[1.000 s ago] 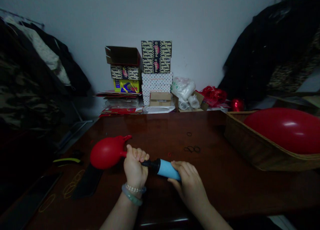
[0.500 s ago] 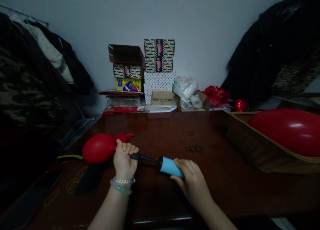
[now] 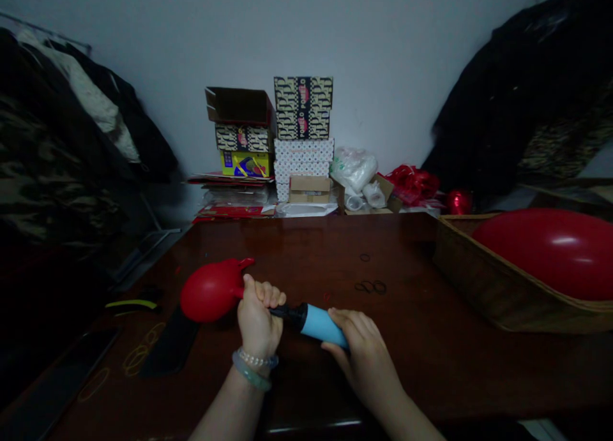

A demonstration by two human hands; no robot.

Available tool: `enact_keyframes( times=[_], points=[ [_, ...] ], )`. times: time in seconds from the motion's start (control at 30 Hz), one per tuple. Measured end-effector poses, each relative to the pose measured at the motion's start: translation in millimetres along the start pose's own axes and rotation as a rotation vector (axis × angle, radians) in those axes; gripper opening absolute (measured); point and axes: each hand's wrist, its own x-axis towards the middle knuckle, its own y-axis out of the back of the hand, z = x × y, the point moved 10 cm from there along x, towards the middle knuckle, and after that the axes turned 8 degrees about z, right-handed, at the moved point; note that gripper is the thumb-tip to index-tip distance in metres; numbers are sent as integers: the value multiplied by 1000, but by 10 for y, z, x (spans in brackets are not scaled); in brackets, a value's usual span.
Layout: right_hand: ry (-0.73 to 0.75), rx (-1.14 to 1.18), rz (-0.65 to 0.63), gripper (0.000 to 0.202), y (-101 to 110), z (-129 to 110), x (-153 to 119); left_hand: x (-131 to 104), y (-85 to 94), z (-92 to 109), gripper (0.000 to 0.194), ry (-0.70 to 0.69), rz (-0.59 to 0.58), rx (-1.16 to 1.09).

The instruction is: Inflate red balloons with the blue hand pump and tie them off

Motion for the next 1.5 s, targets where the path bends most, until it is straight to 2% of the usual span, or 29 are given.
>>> enact_keyframes(
  times=[0.23,0.37,0.5,0.8,0.97,1.13,1.37,1.5],
  points=[
    [34,4,10,43,25,7,59,189,112,376,46,-61,46,-27],
    [36,21,0,40,36,81,72,271,178,470,47,-67,71,-36],
    [54,11,12,39,32,87,39,208,186,366,47,-57,81,-19],
    [26,-4,-2,41,23,-39,-36,-32,141,-50,46,24,49,1],
    [7,6,1,41,46,-13,-34,-89,83,-79,48,12,66,13],
    [34,30,-8,45,54,4,1,-32,70,78,49,-13,57,-3],
    [54,56,-65,47,106,95,54,114,252,529,44,-89,120,-52],
    [50,35,-61,47,140,81,56,113,253,583,44,-82,123,-60]
  ],
)
